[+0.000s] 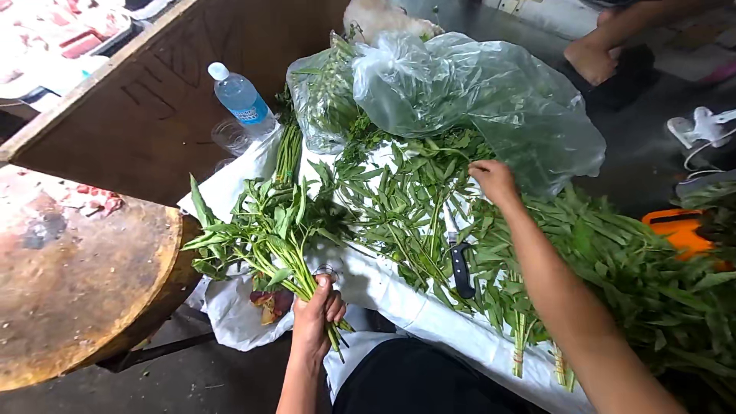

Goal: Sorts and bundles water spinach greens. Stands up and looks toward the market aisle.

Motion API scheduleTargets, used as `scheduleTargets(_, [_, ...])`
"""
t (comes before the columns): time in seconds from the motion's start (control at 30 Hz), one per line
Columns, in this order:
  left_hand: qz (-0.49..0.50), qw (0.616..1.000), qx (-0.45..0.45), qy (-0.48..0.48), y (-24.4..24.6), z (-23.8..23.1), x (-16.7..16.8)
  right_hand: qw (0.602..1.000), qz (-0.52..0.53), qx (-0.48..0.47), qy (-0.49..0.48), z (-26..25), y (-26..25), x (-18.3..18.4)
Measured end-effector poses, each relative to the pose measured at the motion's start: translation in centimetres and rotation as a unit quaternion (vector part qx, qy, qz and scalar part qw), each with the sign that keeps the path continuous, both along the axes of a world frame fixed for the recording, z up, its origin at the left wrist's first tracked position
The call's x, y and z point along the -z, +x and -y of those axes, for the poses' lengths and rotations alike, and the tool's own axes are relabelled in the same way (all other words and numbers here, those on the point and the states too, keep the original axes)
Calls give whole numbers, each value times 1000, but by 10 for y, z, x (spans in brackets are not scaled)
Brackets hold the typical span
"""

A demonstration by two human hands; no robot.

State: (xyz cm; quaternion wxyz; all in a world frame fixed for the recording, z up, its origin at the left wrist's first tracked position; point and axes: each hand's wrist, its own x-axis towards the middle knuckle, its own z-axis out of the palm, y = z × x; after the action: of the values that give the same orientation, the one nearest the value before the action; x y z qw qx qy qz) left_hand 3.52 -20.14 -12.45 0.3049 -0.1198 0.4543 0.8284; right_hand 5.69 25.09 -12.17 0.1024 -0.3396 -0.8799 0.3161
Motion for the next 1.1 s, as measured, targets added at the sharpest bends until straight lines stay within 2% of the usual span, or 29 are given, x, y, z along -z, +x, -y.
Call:
scheduleTargets(0.13, [-2, 1000, 14, -3, -7, -9, 1, 995, -6, 28, -101, 16, 9, -44])
scheduleTargets(0.23, [-9, 1000, 24, 3, -13, -19, -3, 993, -72, 11, -88, 26, 20, -41])
scheduleTargets(0.33, [-17, 999, 39, 14, -15, -23, -5, 991, -73, -11, -110, 65, 22, -39])
scheduleTargets(0.4, [-19, 999, 44, 15, -15, -26, -5, 986, -20, -93, -136, 104, 21, -26])
scheduleTargets(0.47, [-24, 999, 47, 10, -15, -26, -6, 968, 81, -177, -158, 131, 18, 1])
scheduleTargets(0.5, [-25, 999, 47, 9, -14, -25, -6, 966, 121, -172, -150, 137, 18, 12])
scheduleTargets(0.6, [-23, 999, 44, 11, -9, -18, -5, 978, 181, -62, -89, 133, 19, 42])
scheduleTargets(0.67, [-18, 999, 39, 6, -6, -13, -1, 970, 231, -39, -70, 130, 17, 54])
scheduleTargets(0.73, [-11, 999, 38, 2, -2, -10, 2, 969, 238, -34, -52, 135, 14, 58])
scheduleTargets(0.83, [-8, 999, 33, 6, 2, -8, 3, 989, 134, -12, -69, 141, 13, 61])
scheduleTargets(0.9, [-11, 999, 31, 16, 3, -7, 4, 992, 34, 12, -123, 144, 18, 61])
scheduleTargets(1.03, [-16, 999, 27, 18, 4, -5, 4, 952, -137, 74, -265, 147, 38, 48])
scheduleTargets(1.1, [-11, 999, 25, 18, 4, -6, 4, 933, -173, 79, -304, 145, 48, 38])
